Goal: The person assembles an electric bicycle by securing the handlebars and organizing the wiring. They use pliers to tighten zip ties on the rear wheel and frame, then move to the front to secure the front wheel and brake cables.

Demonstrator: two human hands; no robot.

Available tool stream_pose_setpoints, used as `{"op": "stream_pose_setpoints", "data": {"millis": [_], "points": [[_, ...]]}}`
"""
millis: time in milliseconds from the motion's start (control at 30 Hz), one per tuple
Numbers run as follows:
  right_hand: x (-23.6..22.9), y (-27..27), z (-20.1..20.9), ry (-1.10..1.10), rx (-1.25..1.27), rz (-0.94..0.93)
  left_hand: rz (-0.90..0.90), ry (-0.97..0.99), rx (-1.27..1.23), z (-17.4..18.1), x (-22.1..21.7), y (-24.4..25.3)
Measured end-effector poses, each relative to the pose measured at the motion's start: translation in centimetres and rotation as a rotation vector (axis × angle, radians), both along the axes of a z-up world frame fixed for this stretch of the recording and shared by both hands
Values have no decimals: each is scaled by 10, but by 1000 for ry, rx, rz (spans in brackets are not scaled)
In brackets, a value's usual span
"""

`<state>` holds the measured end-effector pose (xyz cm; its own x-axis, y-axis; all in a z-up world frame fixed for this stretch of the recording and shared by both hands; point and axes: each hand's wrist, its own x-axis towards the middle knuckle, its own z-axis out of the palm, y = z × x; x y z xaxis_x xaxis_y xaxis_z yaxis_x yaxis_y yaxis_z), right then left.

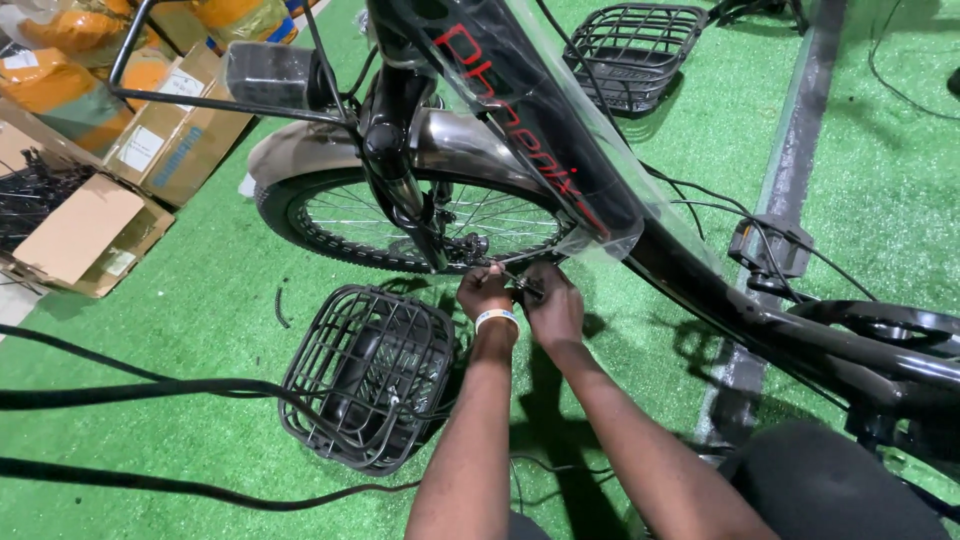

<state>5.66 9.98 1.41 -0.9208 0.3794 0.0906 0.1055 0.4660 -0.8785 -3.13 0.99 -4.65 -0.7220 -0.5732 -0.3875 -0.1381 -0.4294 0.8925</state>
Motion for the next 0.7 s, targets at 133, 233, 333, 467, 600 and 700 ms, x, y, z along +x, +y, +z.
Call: {"op": "stream_pose_setpoints", "data": {"millis": [133,233,333,467,600,700], "points": [[3,9,26,-31,-119,162,27,-9,-27,-3,1,-1],[-7,23,23,-47,-177,360,20,-43,-52,35,17,8],[-18,36,16,-86,-74,416,67,-26,-31,20,10,8],[-29,52,12,-253,145,341,145,-21,-54,-8,-13,14],[-42,53,14,-333,71,432,168,14,4,10,3,15],[-54,58,6,-361,-115,627,130,-12,-99,-5,-2,12]]}}
